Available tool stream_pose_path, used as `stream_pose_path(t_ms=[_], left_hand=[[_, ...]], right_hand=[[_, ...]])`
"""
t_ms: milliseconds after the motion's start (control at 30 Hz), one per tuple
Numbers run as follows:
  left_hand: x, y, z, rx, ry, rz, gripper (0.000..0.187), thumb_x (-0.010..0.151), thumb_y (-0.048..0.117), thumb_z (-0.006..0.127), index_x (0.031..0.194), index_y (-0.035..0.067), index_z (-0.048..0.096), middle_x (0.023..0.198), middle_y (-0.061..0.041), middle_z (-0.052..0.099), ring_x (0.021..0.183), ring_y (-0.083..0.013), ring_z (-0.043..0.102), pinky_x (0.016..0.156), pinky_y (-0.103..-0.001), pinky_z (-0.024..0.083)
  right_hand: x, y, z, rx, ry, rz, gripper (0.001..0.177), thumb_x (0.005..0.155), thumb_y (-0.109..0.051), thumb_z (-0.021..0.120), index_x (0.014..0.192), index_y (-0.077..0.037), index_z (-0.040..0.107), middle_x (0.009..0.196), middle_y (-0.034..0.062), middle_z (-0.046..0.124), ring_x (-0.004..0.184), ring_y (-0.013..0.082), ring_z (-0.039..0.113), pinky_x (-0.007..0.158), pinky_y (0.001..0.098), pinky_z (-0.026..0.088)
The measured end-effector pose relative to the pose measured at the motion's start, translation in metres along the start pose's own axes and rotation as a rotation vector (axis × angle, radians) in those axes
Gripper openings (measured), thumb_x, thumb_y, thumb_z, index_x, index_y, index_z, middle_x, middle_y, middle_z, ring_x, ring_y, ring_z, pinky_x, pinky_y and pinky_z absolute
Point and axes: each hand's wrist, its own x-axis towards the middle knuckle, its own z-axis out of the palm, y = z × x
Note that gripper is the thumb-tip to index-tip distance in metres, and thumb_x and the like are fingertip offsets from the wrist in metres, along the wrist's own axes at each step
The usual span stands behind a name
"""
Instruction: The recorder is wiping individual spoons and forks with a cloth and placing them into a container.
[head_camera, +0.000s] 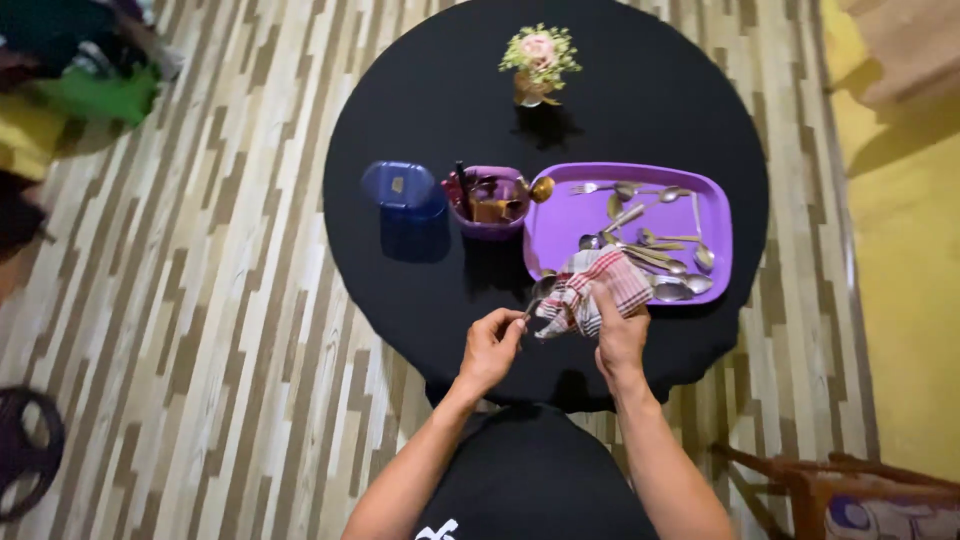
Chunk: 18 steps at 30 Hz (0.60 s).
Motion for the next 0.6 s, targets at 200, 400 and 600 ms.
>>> stream_pose_path(t_ms=[200,400,600], left_hand=[[0.017,-0.016,-0.018,0.047,-0.162,0.036,0.013,0.09,0.007,0.071,0.097,0.01,0.082,0.07,-0.013,0.074,0.066,-0.0219,0.074,0.058,-0.034,0.056],[0.021,-0.003,-0.054,0.124,-0.336,0.157,0.012,0.086,0.006,0.074,0.094,0.011,0.081,0.078,-0.014,0.075,0.077,-0.0298,0.075,0.064,-0.037,0.057],[0.032,0.006,-0.096,0.171,-0.315,0.078,0.015,0.091,0.008,0.068,0.099,0.004,0.079,0.087,-0.02,0.073,0.085,-0.0365,0.074,0.072,-0.043,0.058]], right_hand=[[-0.047,-0.006,0.031,0.124,-0.054,0.129,0.04,0.071,-0.007,0.088,0.107,-0.002,0.073,0.093,0.0087,0.074,0.08,0.0178,0.07,0.071,0.0355,0.06],[-0.064,0.026,0.035,-0.316,0.093,0.023,0.027,0.073,-0.017,0.093,0.095,-0.009,0.081,0.085,0.0085,0.078,0.08,0.017,0.073,0.072,0.0373,0.058],[-0.052,0.054,0.015,-0.298,0.544,0.042,0.037,0.077,-0.032,0.092,0.103,-0.011,0.077,0.091,0.0085,0.076,0.088,0.0182,0.073,0.078,0.0398,0.054]])
